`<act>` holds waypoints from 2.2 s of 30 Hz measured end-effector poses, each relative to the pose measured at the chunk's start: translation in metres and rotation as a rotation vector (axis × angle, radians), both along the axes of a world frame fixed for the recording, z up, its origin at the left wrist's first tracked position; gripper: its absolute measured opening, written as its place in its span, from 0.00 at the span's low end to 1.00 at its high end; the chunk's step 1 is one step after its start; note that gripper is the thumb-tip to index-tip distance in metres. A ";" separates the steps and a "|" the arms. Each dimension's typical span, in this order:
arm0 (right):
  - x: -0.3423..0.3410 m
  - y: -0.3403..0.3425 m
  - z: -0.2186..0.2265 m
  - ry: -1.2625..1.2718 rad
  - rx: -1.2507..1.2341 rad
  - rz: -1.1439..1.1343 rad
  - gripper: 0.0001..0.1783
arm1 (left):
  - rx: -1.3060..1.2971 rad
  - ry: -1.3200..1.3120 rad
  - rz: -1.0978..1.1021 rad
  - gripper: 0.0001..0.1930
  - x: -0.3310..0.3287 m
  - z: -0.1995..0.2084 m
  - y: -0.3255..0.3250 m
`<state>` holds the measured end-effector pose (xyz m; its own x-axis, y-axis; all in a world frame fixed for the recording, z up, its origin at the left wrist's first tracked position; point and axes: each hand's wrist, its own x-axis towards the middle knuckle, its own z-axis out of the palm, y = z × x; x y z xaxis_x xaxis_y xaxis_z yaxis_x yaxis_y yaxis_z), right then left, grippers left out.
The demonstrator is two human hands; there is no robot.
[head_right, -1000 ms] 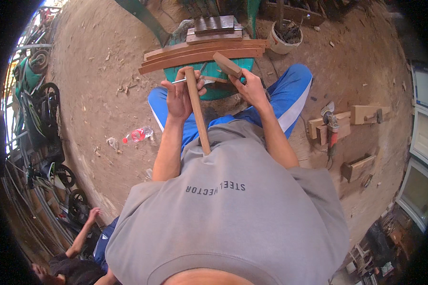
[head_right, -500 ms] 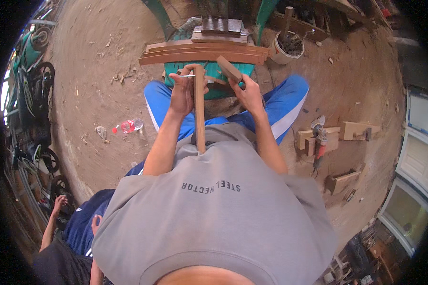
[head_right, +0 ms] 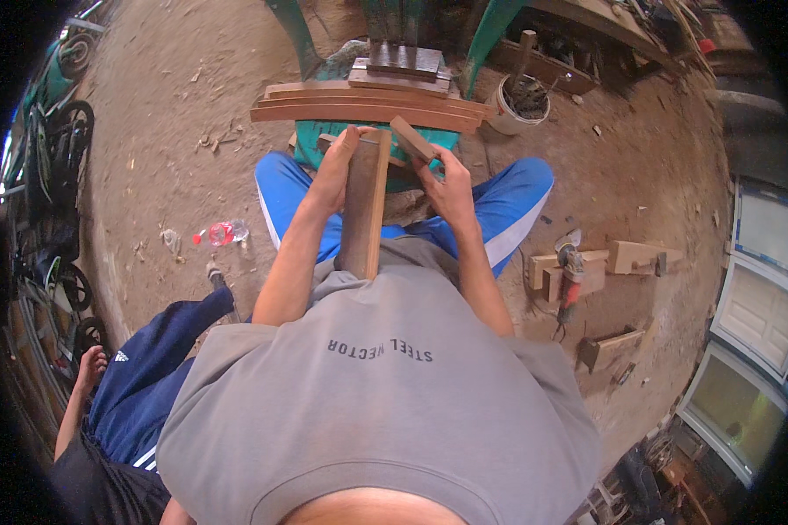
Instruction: The person assembles pieces of wood by aligning them and using the back of an axe head to drive nails into the wood.
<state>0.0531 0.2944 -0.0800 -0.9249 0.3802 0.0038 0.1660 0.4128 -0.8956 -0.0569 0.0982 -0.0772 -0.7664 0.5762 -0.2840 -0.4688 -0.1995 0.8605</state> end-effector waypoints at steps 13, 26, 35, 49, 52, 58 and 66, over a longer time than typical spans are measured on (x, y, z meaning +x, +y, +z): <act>0.010 0.002 0.060 0.109 0.022 -0.026 0.27 | -0.254 0.305 -0.024 0.32 -0.001 0.065 0.015; 0.018 0.002 0.071 0.179 -0.281 -0.064 0.22 | -0.675 0.696 -0.146 0.51 0.000 0.105 0.049; 0.024 0.008 0.074 0.161 -0.241 0.015 0.27 | -0.779 0.675 -0.327 0.55 -0.009 0.108 0.055; 0.006 0.006 0.035 0.275 -0.180 -0.050 0.24 | -0.798 0.730 -0.439 0.53 -0.020 0.117 0.061; 0.002 0.008 0.044 0.263 -0.104 -0.076 0.21 | -0.775 0.701 -0.450 0.52 -0.023 0.110 0.054; -0.005 0.004 0.061 0.334 -0.060 -0.072 0.21 | -0.607 0.495 -0.382 0.41 -0.028 0.082 0.038; -0.008 0.000 0.088 0.401 0.077 -0.002 0.22 | -0.015 0.030 -0.281 0.36 -0.015 0.058 0.026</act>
<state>0.0448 0.2948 0.0082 -0.8435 0.3666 0.3925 -0.1894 0.4808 -0.8561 -0.0719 0.1245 -0.0192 -0.5852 0.7634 -0.2733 -0.4781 -0.0526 0.8767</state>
